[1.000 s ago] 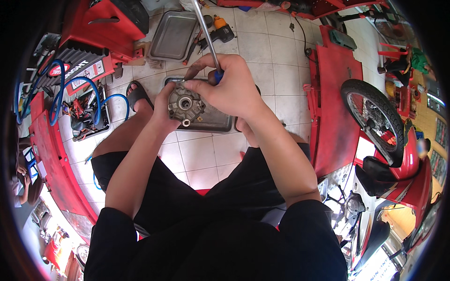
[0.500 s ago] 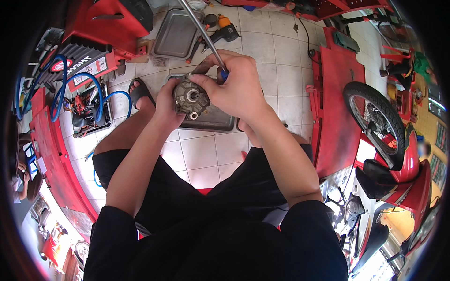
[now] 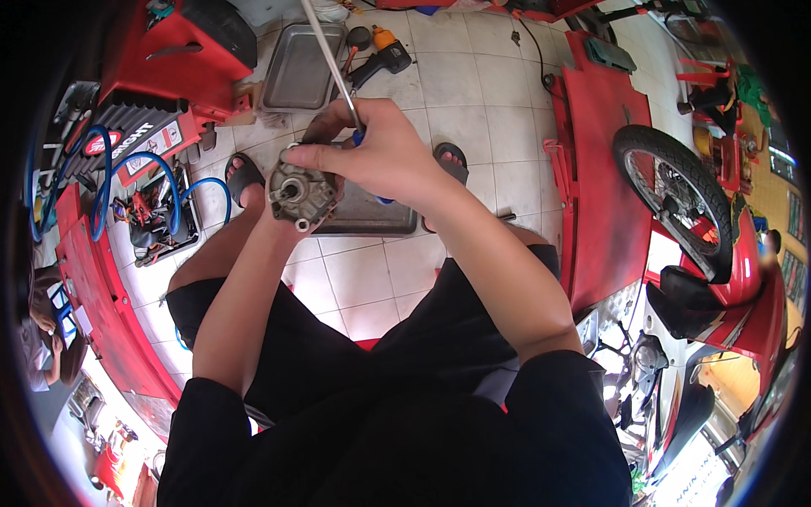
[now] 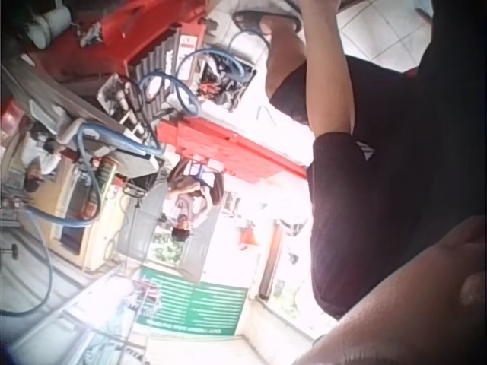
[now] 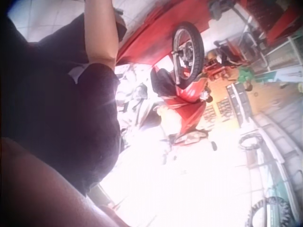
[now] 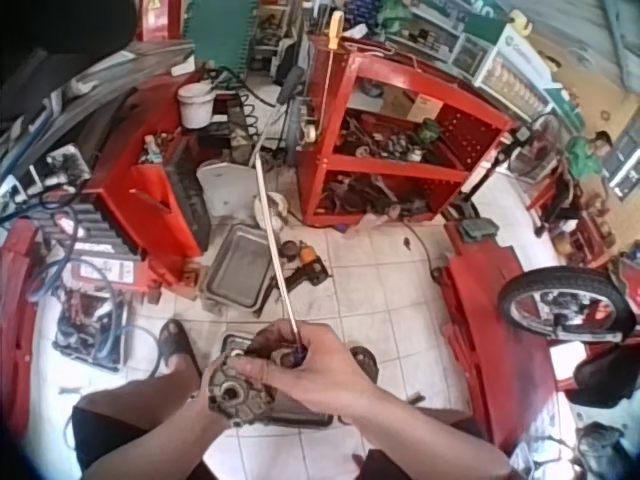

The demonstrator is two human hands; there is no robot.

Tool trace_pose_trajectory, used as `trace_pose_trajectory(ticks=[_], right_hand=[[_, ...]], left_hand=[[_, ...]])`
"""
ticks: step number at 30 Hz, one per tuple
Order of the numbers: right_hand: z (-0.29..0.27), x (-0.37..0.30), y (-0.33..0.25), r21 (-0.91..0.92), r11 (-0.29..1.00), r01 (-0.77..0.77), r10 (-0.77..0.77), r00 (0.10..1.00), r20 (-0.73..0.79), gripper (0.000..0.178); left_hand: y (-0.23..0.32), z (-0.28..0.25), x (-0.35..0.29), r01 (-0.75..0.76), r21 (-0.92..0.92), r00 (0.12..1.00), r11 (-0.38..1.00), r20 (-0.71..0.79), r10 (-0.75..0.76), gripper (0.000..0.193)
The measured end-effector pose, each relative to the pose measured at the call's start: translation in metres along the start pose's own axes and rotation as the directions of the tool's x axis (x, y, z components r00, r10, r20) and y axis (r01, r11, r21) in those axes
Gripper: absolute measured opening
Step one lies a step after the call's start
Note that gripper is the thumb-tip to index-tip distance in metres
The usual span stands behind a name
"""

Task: The person disassembles a mechanical component, possibly a starter motor or housing, using a screwdriver to remove screws while holding the part over a metal tray.

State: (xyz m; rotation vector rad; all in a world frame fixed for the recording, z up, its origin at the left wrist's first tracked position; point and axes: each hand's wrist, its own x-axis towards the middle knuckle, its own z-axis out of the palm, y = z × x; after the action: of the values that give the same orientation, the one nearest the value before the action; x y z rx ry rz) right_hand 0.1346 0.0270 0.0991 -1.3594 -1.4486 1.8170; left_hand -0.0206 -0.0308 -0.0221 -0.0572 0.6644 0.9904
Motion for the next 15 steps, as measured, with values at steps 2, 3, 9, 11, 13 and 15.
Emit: trace_pose_trajectory(ticks=[2,3,9,11,13,15], right_hand=[[0.001,0.003,0.003,0.001,0.997,0.072,-0.073,0.997,0.014,0.029],[0.001,0.004,0.005,-0.011,0.998,0.069,-0.069,0.998,0.012,0.03],[-0.006,0.0,0.002,-0.072,0.986,0.152,-0.146,0.985,0.091,0.036],[-0.012,-0.003,-0.003,-0.192,0.965,0.176,-0.151,0.979,0.138,0.036],[-0.014,-0.005,-0.007,-0.249,0.949,0.193,-0.157,0.975,0.158,0.035],[-0.014,-0.006,-0.008,-0.186,0.976,0.111,-0.083,0.985,0.154,0.033]], left_hand=[[-0.001,-0.013,0.008,0.0,-0.056,0.986,0.998,0.167,0.009,0.048],[-0.001,-0.018,0.011,0.001,-0.072,0.977,0.997,0.214,0.014,0.048],[0.001,-0.008,0.005,-0.055,-0.098,0.993,0.994,0.095,0.065,0.042],[0.007,0.004,-0.003,-0.065,0.009,0.994,0.998,0.084,0.064,0.04],[0.011,0.016,-0.009,-0.077,0.071,0.997,0.995,0.03,0.075,0.039],[0.015,0.025,-0.012,-0.134,0.117,0.991,0.984,0.022,0.132,0.035]])
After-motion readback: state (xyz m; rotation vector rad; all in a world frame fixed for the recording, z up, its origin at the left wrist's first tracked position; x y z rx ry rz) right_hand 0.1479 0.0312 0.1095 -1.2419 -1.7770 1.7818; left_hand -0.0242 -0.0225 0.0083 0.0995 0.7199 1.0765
